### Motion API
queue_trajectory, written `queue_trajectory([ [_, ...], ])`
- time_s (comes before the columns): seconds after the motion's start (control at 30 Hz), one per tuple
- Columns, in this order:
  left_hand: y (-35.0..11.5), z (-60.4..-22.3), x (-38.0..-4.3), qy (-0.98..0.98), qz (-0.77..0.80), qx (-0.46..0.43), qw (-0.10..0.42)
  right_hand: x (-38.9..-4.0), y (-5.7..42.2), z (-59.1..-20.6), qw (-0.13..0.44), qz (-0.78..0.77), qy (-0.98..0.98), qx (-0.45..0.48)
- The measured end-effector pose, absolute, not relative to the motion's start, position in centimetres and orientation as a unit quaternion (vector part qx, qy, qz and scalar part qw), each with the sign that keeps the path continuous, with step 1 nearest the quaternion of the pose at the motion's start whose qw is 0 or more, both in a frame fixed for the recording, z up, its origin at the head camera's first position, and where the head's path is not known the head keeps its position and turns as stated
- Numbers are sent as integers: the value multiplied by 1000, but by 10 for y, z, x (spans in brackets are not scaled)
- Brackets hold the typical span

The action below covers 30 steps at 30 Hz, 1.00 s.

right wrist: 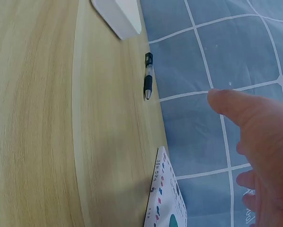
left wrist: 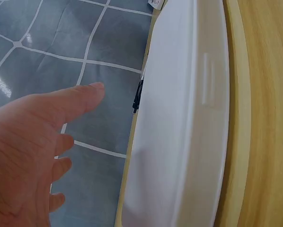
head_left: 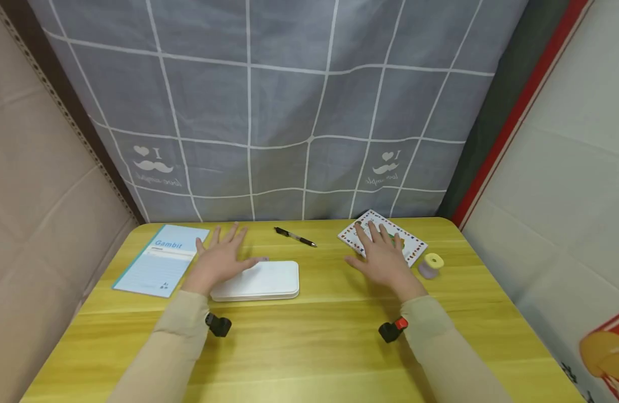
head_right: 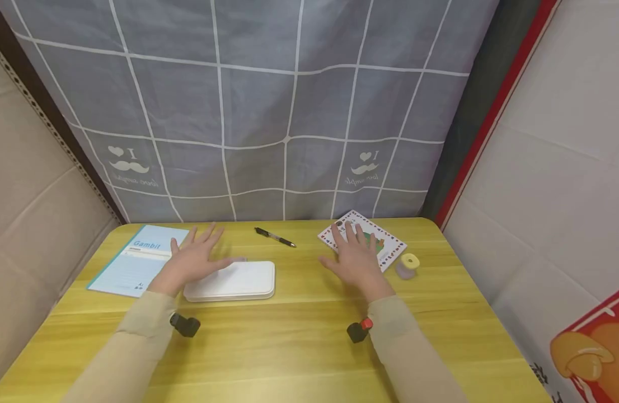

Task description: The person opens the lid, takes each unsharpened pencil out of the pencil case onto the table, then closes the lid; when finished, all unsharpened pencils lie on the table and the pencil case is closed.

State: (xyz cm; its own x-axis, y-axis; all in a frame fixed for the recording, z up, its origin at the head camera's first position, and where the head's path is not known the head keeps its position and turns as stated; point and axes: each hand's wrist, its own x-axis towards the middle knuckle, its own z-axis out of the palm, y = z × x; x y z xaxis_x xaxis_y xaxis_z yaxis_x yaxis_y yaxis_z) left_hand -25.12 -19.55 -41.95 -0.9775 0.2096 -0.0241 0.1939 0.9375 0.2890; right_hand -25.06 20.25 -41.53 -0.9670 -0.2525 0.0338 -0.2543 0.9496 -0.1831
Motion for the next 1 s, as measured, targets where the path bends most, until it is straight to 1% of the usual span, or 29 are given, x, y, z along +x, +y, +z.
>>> queue_trajectory([
  [0.17,-212,-428,-248,969,208,133,28,-251,199,-415,8,135,-978,159],
  [0.3,-236,-447,-237,945,288,151,21,-250,191,-417,-3,219,-952,215],
  [0.43,-255,-469,-222,925,343,164,23,-251,178,-421,-16,282,-926,251],
  [0.6,-267,-486,-212,901,393,179,32,-253,159,-428,-4,272,-922,277],
  [0.8,-267,-489,-212,895,408,175,43,-253,140,-434,5,247,-923,297],
  [0.9,-265,-489,-214,898,400,177,41,-252,130,-437,3,236,-922,307],
  [1.0,-264,-491,-216,902,389,184,32,-250,121,-440,-10,230,-922,312],
])
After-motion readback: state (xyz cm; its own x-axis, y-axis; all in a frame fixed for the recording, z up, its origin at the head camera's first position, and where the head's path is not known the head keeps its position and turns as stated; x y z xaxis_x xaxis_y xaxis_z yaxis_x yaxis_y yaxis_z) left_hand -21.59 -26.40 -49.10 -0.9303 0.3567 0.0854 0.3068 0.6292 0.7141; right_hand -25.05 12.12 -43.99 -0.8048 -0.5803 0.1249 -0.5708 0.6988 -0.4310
